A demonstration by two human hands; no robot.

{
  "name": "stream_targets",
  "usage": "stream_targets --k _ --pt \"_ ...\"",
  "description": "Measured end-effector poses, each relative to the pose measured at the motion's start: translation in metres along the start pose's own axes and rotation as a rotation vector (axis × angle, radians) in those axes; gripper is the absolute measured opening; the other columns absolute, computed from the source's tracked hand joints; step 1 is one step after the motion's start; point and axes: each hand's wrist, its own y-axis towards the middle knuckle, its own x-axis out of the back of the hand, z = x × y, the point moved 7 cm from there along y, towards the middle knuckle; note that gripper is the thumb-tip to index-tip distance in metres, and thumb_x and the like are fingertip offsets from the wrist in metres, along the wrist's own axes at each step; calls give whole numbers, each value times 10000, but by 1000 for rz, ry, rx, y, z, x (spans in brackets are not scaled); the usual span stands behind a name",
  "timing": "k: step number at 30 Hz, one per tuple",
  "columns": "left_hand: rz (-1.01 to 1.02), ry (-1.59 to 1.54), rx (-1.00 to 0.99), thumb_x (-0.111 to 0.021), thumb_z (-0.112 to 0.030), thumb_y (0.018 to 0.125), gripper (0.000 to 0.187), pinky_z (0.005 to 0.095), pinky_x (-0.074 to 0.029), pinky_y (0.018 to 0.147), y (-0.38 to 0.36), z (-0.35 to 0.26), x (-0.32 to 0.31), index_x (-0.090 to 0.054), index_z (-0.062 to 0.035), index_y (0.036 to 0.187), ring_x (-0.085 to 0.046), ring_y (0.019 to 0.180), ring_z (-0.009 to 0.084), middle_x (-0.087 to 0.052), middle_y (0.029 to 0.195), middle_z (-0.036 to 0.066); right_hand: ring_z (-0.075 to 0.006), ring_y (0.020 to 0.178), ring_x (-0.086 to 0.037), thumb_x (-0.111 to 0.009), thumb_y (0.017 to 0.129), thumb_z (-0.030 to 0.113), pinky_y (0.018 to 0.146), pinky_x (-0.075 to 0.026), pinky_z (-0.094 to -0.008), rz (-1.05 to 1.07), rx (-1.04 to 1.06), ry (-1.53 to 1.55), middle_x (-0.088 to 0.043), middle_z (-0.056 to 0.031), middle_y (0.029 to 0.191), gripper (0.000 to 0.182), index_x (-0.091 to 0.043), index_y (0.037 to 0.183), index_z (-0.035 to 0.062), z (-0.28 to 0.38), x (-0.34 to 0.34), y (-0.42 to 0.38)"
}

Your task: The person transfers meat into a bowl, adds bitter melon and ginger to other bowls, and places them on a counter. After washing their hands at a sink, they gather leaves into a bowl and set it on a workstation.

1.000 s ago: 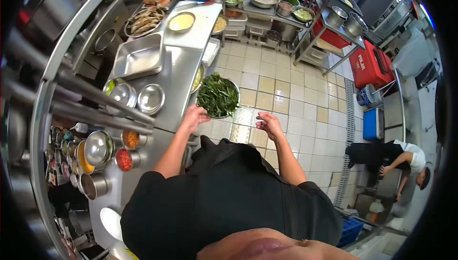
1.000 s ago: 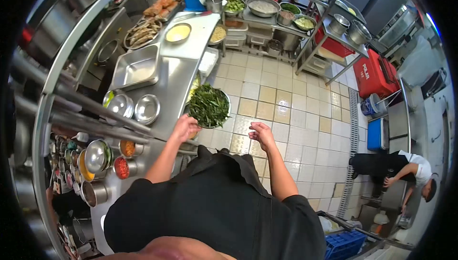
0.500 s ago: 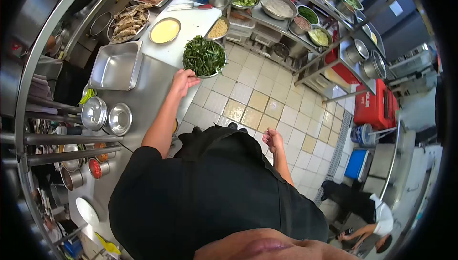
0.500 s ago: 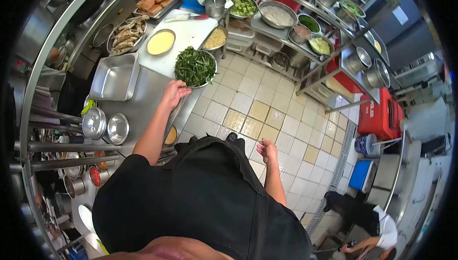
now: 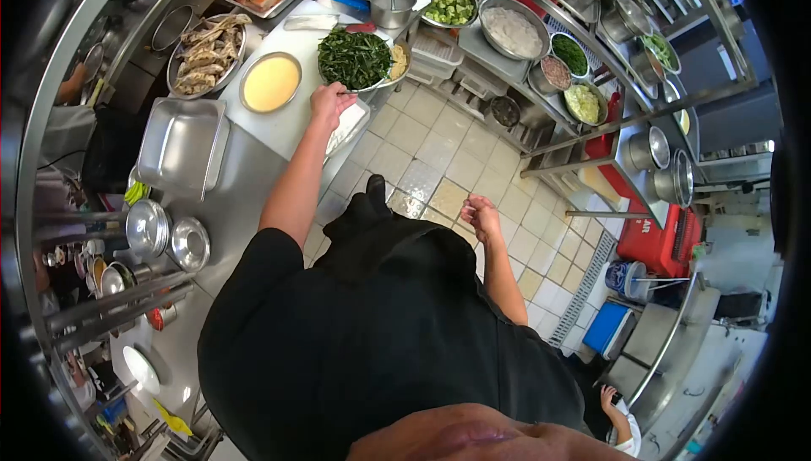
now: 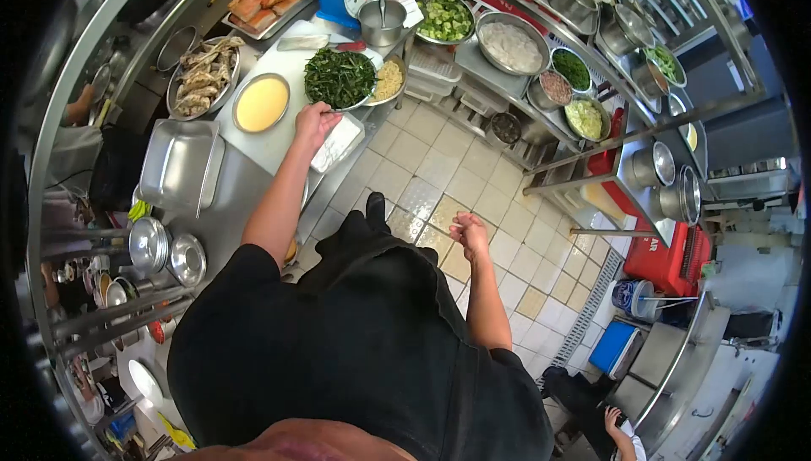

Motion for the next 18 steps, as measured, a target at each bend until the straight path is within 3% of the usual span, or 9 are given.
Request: stream_targets --k 9,18 --pt "-70 -15 -7 -543 14 790 143 413 -592 693 59 -12 3 -437 15 885 -642 711 293 -552 833 147 -165 686 -594 -572 891 170 628 -517 -299 -67 -98 -37 -600 -47 876 180 -560 1037 65 55 -9 45" --pt "-145 -58 8 -577 -18 781 181 394 -585 695 64 -11 9 -476 18 928 -643 761 292 -578 815 148 -191 723 -608 -564 886 151 651 -522 -314 152 -126 -241 -609 -84 923 230 -559 1087 41 118 -69 128"
